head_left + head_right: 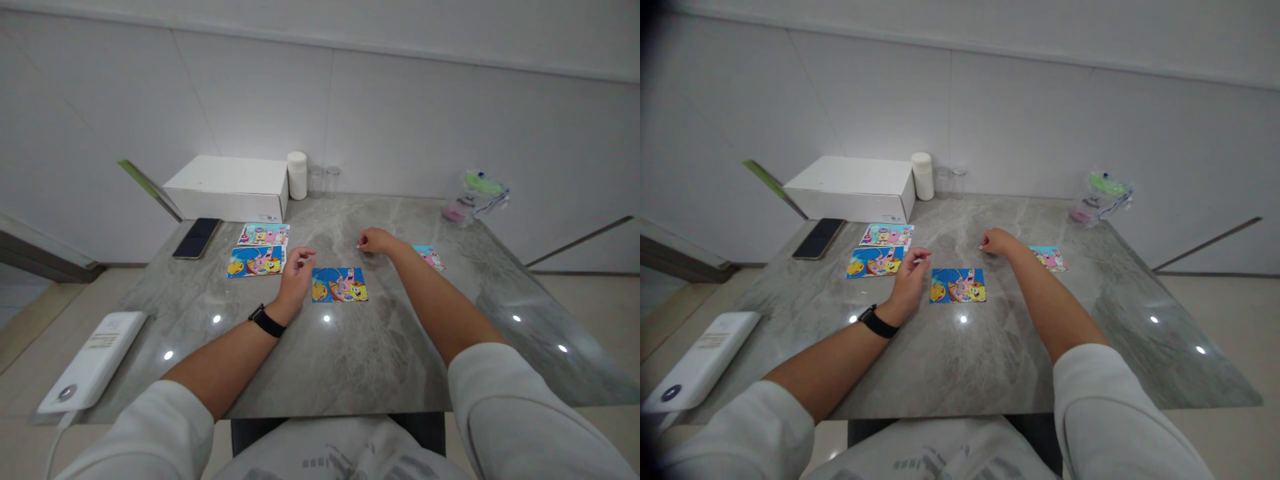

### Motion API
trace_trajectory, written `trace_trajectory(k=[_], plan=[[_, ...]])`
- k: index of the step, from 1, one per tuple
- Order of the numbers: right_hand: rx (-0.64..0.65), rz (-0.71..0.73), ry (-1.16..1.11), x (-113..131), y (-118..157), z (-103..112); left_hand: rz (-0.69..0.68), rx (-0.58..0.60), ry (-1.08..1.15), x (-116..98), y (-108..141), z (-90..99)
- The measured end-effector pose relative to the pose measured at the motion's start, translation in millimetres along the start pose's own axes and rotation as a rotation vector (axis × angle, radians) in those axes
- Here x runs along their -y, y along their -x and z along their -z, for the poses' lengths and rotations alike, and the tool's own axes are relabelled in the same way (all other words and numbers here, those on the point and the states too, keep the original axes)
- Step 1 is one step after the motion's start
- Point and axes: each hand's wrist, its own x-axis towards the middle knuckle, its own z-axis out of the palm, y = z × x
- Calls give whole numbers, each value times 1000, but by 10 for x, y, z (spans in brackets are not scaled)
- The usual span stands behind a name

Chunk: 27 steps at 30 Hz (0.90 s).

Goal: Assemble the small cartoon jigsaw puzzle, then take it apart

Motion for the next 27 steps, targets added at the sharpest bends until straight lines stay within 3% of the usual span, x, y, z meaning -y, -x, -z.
trace_trajectory(k=[4,6,9,11,12,15,17,21,27], plan=[[-85,48,-199,2,243,-66,123,-19,171,30,-61,-7],[-119,82,-376,37,371,-111,63,22,149,-8,-104,43],[-139,144,-667,145,549,-169,-266,124,-182,-185,-144,180],[-131,191,-846,247,664,-193,-380,197,-295,-353,-145,264],[-128,202,-922,303,720,-200,-524,312,-471,-434,-140,288],[-127,197,-1098,475,877,-211,-833,531,-896,-596,-120,265],[-114,191,-1180,582,964,-222,-919,586,-1062,-610,-111,195],[-137,148,-1338,748,1085,-269,-946,615,-1157,-490,-92,94],[-204,31,-1609,827,1154,-320,-842,468,-1018,-377,-88,218]])
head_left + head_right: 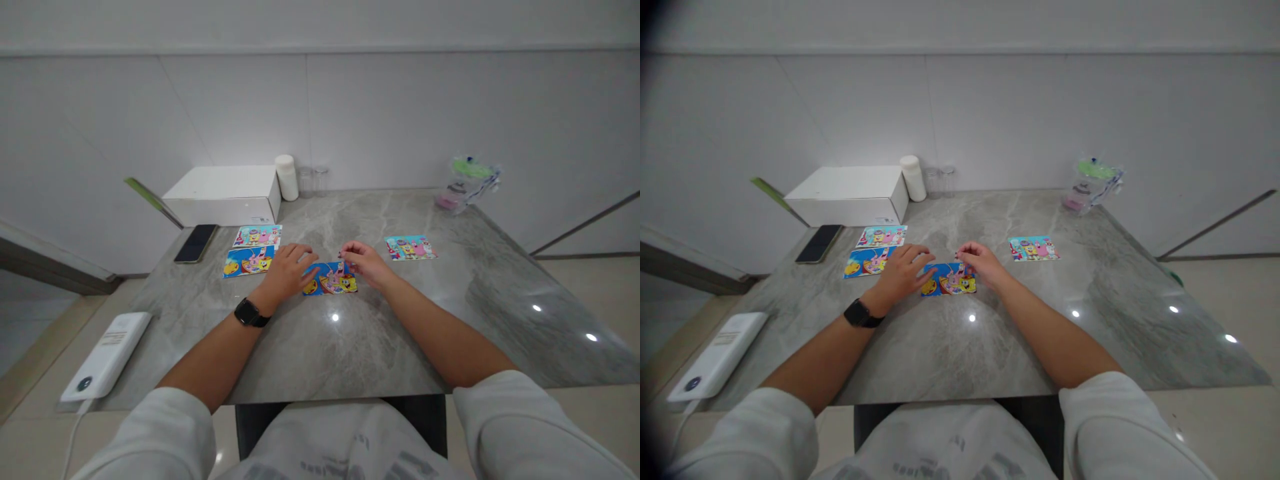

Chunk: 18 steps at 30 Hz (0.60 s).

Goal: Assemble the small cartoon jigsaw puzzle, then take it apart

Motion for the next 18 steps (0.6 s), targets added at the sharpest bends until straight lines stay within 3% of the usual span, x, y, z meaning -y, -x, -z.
trace_trajectory(k=[11,18], plan=[[100,81,200,-192,-6,-73,35,-8,132,-188,-34,-146],[119,132,269,-246,-23,-83,38,2,140,-188,-42,-162]])
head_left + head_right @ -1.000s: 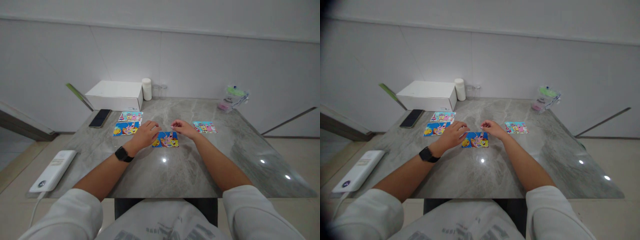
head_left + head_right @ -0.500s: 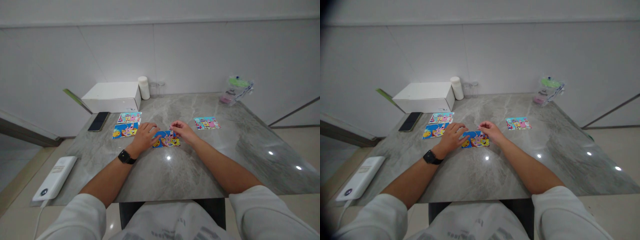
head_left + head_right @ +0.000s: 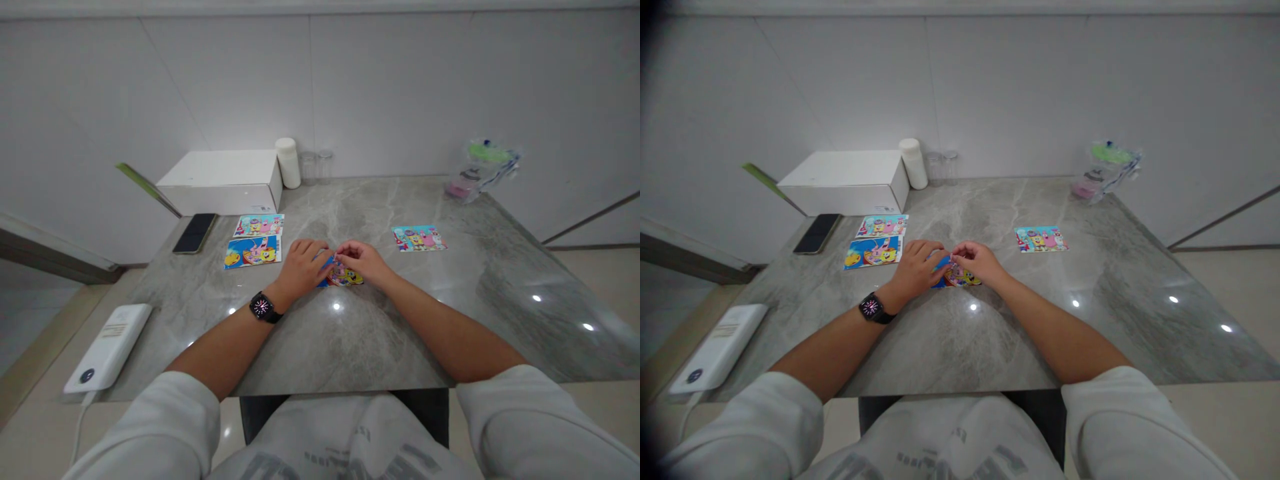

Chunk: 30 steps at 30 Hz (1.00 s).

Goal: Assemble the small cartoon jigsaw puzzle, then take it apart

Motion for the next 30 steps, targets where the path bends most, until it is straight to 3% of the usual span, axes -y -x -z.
trace_trajectory(k=[20,25,30], plan=[[-17,28,110,-40,19,3,5,-3,29,104,36,-93],[-58,67,210,-9,21,33,12,-21,44,105,40,-100],[7,107,352,38,4,78,21,-12,75,88,28,-93]])
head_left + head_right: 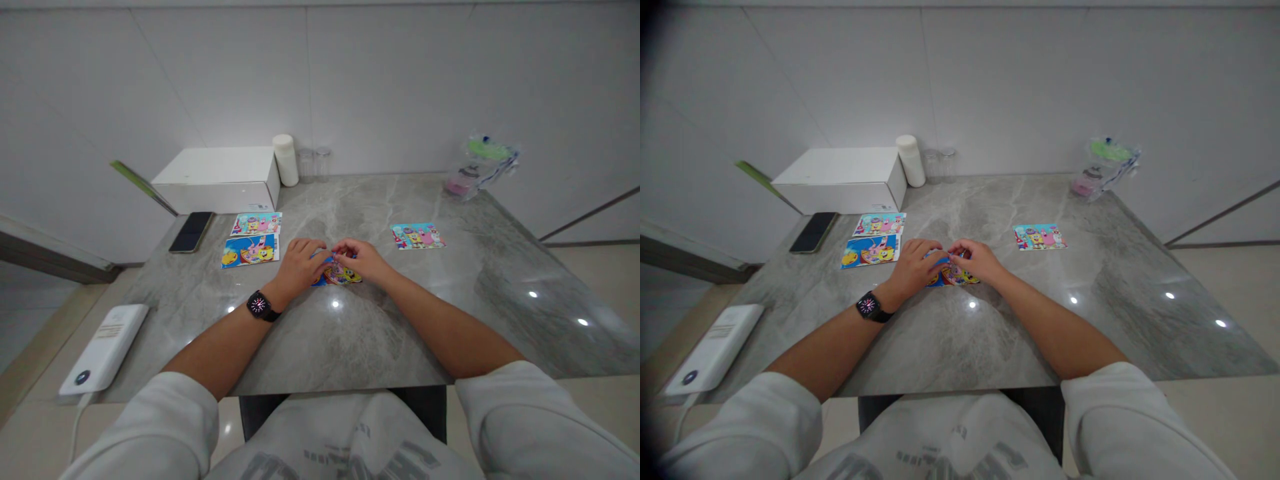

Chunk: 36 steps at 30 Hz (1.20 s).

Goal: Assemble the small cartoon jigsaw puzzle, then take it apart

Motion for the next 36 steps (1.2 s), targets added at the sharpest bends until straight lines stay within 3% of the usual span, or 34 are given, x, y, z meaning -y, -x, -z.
trace_trajectory(k=[8,14,36], plan=[[99,14,224,23,5,112,-46,146,-15,108,45,66],[131,16,289,42,4,76,-70,222,80,49,40,105],[141,61,442,31,-30,47,-135,267,-1,30,22,104]])
